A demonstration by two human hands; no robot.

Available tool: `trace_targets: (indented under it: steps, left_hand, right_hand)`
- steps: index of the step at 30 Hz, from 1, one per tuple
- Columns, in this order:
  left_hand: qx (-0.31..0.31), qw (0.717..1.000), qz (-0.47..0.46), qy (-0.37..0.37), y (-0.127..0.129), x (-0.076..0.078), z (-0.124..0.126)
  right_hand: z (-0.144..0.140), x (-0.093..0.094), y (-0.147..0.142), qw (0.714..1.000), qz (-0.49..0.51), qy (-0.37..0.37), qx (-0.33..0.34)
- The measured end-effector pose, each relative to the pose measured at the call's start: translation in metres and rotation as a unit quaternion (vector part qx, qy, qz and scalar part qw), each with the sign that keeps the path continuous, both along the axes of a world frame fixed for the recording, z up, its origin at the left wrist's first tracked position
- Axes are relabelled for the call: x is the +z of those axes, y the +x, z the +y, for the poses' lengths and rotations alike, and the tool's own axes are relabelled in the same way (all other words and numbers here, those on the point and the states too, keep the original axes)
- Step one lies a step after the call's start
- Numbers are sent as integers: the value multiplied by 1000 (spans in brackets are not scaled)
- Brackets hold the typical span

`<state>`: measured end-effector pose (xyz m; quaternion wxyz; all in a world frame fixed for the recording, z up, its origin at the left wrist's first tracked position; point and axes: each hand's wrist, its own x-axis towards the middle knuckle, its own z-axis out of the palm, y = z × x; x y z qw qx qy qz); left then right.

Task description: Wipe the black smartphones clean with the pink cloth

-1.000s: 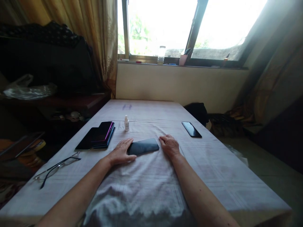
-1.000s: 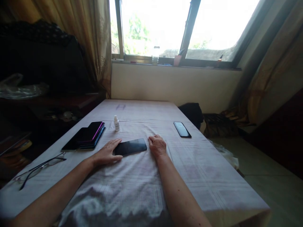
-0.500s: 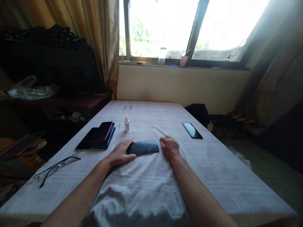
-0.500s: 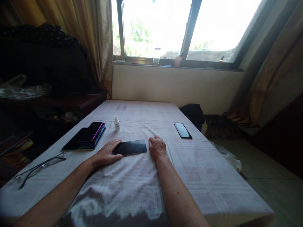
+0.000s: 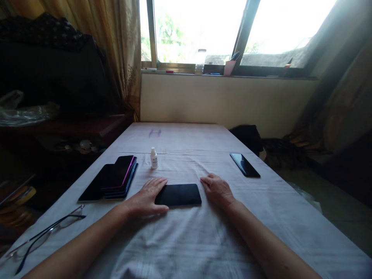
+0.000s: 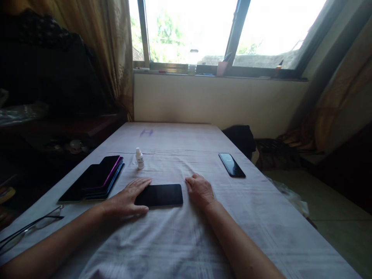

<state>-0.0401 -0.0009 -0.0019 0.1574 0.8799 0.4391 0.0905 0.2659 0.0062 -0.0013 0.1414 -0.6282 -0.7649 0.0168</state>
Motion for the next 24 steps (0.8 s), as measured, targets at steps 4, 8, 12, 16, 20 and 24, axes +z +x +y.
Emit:
trace_targets:
  steps: [4,8,12,16,20,24]
  left_hand:
    - [-5,1000,-12,-4,9,-6,0]
    - [-15,999,-26,12,8,-11,-2]
    - [-40,997,-25,63,4,-14,-3]
    - [-47,994,-21,101,4,-15,-5]
    - [-52,991,-17,122,5,-18,-5]
    - [-53,990,-15,129,5,-21,-3]
  right_hand:
    - [7,-6,13,999,29,-5,31]
    - [6,-17,20,990,117,43,72]
    - [0,-20,14,961,218,103,139]
    - [-4,-18,4,955,211,109,176]
    - [-5,-19,3,958,182,103,198]
    - [-7,-16,11,953,187,75,224]
